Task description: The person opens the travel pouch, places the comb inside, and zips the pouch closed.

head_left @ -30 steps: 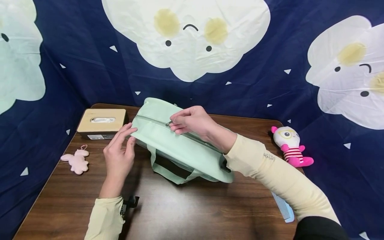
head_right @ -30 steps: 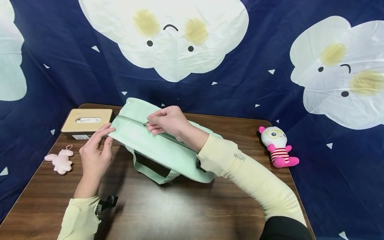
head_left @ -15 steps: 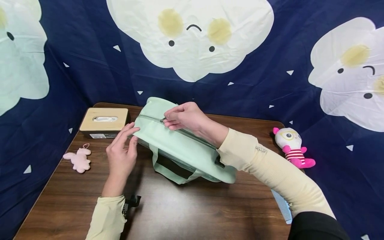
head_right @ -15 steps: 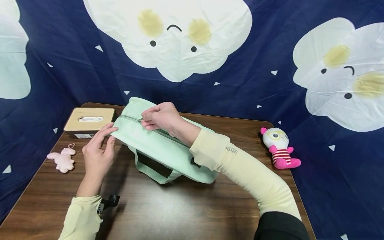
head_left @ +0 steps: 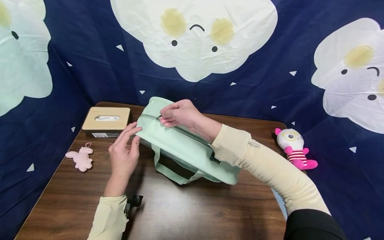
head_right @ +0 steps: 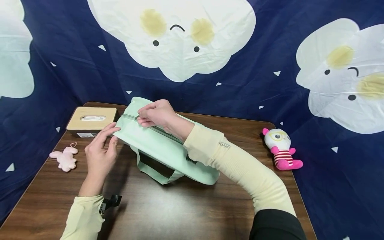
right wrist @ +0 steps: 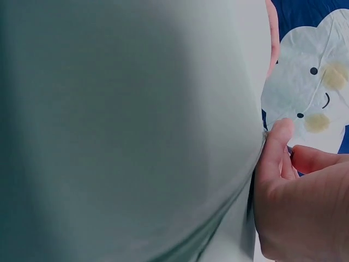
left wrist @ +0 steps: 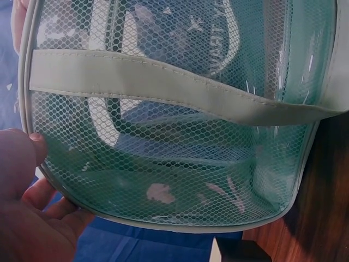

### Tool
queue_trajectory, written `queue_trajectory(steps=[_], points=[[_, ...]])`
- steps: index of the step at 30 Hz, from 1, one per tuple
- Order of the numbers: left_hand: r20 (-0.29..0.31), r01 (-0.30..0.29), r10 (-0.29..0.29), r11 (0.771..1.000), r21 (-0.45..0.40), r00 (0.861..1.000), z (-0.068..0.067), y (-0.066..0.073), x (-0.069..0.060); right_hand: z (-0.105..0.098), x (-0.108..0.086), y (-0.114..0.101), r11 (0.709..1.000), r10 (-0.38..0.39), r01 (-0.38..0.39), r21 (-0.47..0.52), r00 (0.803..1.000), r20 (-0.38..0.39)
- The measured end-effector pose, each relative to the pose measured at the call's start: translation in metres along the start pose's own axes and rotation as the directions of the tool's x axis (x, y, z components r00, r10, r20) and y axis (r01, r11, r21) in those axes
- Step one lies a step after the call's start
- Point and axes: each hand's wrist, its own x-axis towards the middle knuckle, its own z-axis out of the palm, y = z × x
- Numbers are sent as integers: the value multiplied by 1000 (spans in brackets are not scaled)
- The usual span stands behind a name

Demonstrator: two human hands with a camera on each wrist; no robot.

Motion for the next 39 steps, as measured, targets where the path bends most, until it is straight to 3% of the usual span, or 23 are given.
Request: queue_trajectory(steps=[19,39], points=[[9,-3,3,1000,-2,1000,1,-2,-5,16,21,1,999,14,-13,-39,1000,20],[7,4,-4,1000,4,1000,-1,0,-4,42,48,-6,998,38,-39,-43,999,-18]])
